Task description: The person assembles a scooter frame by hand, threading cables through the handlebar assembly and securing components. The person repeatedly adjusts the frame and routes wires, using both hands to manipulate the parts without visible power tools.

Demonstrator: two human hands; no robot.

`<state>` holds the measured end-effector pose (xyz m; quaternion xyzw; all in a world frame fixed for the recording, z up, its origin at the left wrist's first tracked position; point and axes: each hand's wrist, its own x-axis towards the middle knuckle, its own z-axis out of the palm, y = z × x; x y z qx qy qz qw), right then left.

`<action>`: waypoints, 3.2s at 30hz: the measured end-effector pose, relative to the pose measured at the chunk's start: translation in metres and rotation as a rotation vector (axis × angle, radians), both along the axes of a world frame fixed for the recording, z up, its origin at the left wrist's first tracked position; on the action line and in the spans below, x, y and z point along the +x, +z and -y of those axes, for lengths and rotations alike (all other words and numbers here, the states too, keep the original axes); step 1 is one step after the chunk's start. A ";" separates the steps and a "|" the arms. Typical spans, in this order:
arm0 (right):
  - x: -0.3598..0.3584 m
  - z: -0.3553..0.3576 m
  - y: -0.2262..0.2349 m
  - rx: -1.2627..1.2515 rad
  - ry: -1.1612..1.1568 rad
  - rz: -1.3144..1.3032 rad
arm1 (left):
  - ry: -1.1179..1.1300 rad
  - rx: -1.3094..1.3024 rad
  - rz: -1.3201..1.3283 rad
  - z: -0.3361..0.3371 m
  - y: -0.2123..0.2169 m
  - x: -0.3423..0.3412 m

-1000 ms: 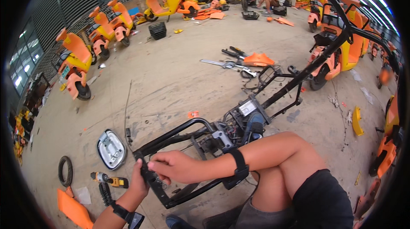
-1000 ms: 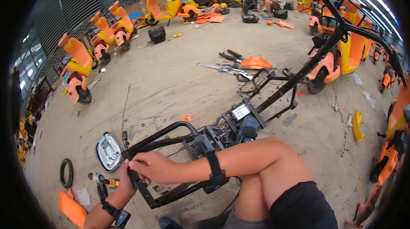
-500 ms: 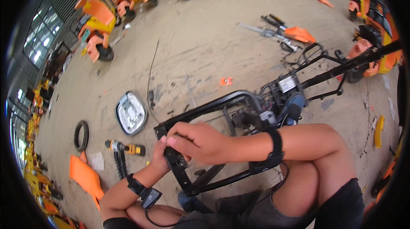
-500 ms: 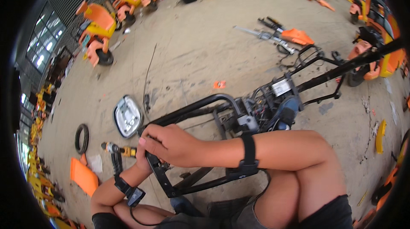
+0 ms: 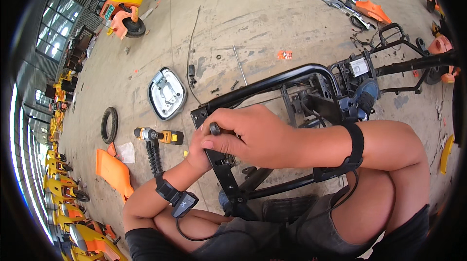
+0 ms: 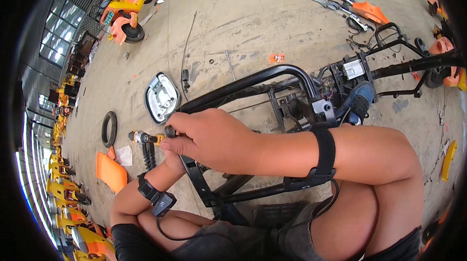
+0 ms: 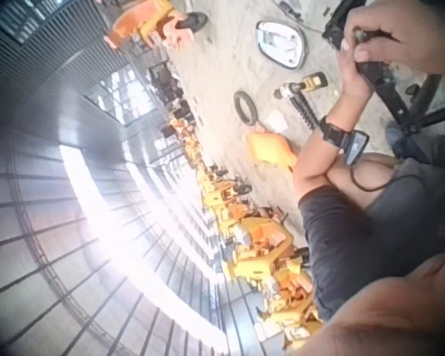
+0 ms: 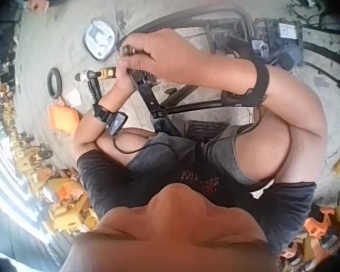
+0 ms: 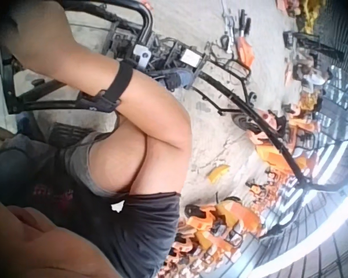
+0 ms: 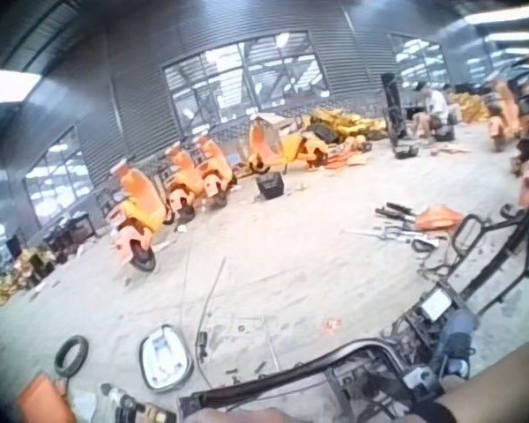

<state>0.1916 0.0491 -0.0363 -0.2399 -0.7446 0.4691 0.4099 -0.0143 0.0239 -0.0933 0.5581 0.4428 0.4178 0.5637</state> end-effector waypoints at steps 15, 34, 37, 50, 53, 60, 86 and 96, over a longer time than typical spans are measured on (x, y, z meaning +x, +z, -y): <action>0.024 0.042 -0.008 0.445 0.318 0.195 | -0.152 -0.272 0.299 -0.010 -0.011 -0.003; 0.033 0.046 -0.042 0.460 0.593 0.483 | -0.106 -0.229 0.351 -0.007 -0.012 0.003; 0.035 0.047 -0.038 0.428 0.594 0.545 | -0.119 -0.199 0.289 -0.009 -0.012 0.005; 0.032 0.054 -0.061 0.451 0.439 0.481 | -0.144 -0.193 0.366 -0.010 -0.017 -0.001; 0.029 0.055 -0.059 0.436 0.484 0.552 | -0.146 -0.188 0.379 -0.010 -0.019 -0.004; 0.034 0.052 -0.053 0.518 0.519 0.594 | -0.122 -0.198 0.374 -0.009 -0.018 0.000; -0.009 -0.024 0.004 0.020 -0.119 -0.024 | 0.188 -0.172 0.142 -0.001 -0.005 0.013; -0.018 -0.032 0.020 -0.077 -0.021 0.054 | -0.187 -0.135 0.317 -0.012 -0.029 -0.021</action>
